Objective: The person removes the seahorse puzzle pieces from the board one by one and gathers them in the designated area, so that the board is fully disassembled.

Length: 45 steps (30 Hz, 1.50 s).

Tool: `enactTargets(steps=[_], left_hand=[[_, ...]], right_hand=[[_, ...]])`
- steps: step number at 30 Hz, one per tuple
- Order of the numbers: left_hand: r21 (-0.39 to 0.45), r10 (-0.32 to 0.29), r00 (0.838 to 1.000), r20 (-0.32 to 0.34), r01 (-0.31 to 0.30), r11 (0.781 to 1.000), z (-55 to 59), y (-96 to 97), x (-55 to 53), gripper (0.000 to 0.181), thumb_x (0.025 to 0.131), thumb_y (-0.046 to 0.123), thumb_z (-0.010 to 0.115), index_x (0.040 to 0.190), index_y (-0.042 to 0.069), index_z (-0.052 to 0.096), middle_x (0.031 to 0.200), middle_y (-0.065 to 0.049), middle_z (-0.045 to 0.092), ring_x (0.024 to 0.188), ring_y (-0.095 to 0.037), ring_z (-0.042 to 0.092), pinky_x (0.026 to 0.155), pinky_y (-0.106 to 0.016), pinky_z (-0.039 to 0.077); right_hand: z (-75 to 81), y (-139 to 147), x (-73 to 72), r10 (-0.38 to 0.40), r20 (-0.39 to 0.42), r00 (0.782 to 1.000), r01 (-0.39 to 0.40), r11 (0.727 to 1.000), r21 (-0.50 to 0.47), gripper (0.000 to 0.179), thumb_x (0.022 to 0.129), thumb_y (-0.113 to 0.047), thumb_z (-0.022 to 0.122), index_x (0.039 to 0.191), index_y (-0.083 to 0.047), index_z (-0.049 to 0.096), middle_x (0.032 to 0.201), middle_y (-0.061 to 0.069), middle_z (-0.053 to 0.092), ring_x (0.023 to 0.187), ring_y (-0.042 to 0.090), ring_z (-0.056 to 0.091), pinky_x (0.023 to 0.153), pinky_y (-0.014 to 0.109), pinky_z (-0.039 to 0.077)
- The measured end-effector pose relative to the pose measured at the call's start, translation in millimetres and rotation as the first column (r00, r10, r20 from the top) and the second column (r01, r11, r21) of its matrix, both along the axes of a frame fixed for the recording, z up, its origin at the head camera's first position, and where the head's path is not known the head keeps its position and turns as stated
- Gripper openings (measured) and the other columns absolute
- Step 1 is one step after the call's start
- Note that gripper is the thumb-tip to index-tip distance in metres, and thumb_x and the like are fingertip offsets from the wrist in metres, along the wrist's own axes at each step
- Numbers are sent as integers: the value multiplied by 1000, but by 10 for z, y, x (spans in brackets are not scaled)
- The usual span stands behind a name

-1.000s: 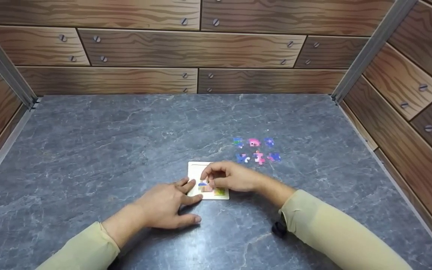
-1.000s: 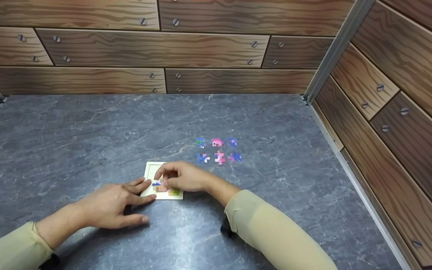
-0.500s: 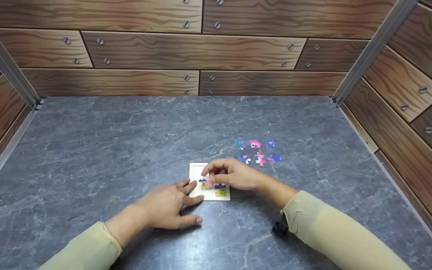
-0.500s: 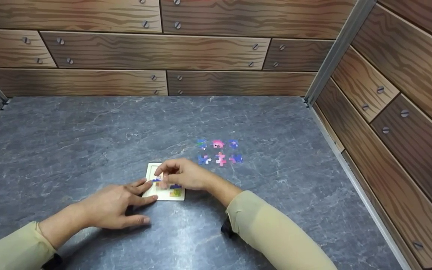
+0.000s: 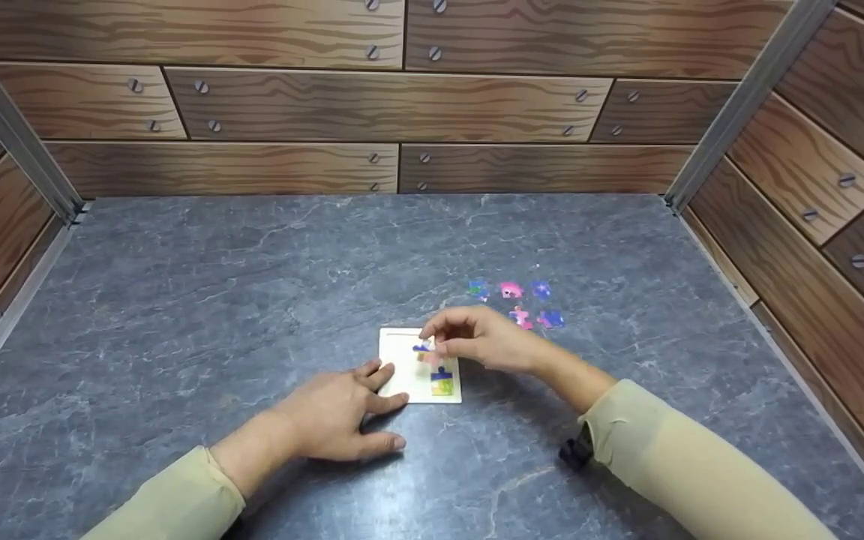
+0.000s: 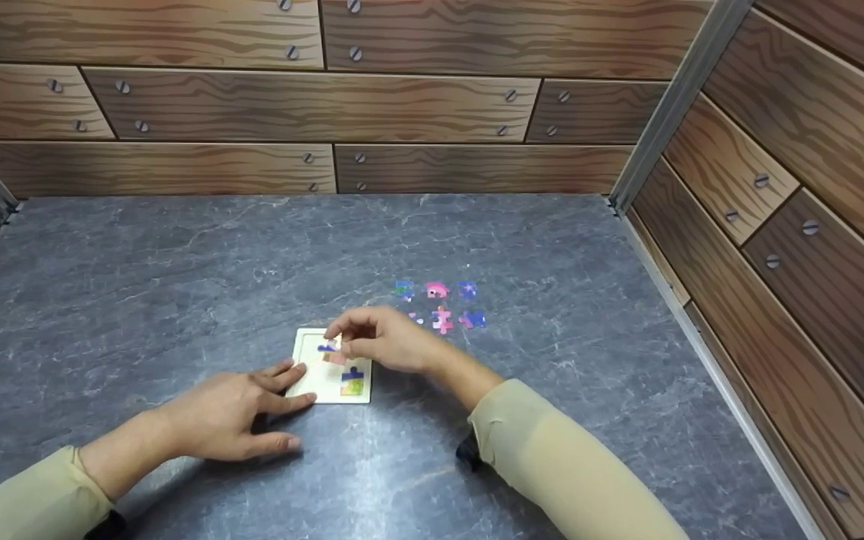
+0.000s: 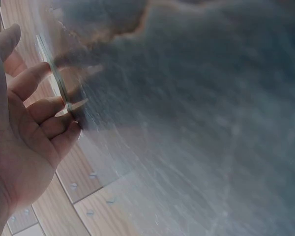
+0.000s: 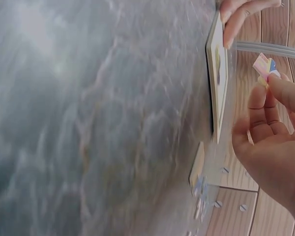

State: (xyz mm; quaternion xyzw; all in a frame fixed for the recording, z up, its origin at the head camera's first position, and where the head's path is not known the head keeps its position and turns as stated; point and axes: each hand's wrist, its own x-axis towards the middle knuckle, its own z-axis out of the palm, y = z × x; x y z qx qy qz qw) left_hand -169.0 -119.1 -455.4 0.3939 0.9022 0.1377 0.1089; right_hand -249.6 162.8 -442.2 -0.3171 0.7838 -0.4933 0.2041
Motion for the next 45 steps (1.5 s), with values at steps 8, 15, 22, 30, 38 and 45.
enactTargets(steps=[8,15,22,30,38,45], left_hand=[[21,-7,1000,-7,7,1000,-13,-16,-3,68,101,68,55,148,20,65,158,-24,47,148,-42,45,106,-59,51],[19,-2,1000,6,1,1000,-18,-29,-2,68,101,68,55,149,21,65,159,-22,46,149,-41,43,108,-59,50],[29,4,1000,8,-4,1000,-27,-30,-3,69,101,69,55,149,20,65,159,-22,46,150,-41,42,108,-59,49],[10,7,1000,29,-7,1000,-11,-23,2,69,101,69,55,150,22,63,162,-21,43,151,-40,40,108,-59,49],[21,0,1000,31,-1,1000,-8,-18,-11,69,101,69,55,150,20,63,161,-22,44,151,-40,40,109,-59,49],[26,-6,1000,25,5,1000,-2,-17,0,68,102,69,54,149,20,64,160,-23,45,150,-40,42,109,-58,49]], right_hand=[[89,228,-3,-37,-1,999,37,999,34,27,102,-5,69,127,0,72,109,10,70,93,18,64,81,26,56],[116,471,-42,-63,-17,998,65,995,71,29,103,-8,67,131,0,72,121,12,73,109,26,67,95,31,56],[123,738,-72,-80,-19,997,82,992,101,27,106,-7,63,130,0,73,127,14,73,112,20,68,96,28,56],[83,1064,-97,-104,-29,994,107,987,122,24,104,-9,66,125,0,75,122,15,73,106,15,67,92,25,55],[52,1295,-75,-155,-24,988,157,964,215,22,105,-15,68,123,-7,77,120,11,74,101,16,64,85,27,55],[0,1371,-60,-158,-10,987,155,954,258,21,104,-16,68,122,-9,77,120,9,73,98,16,63,82,25,52]])
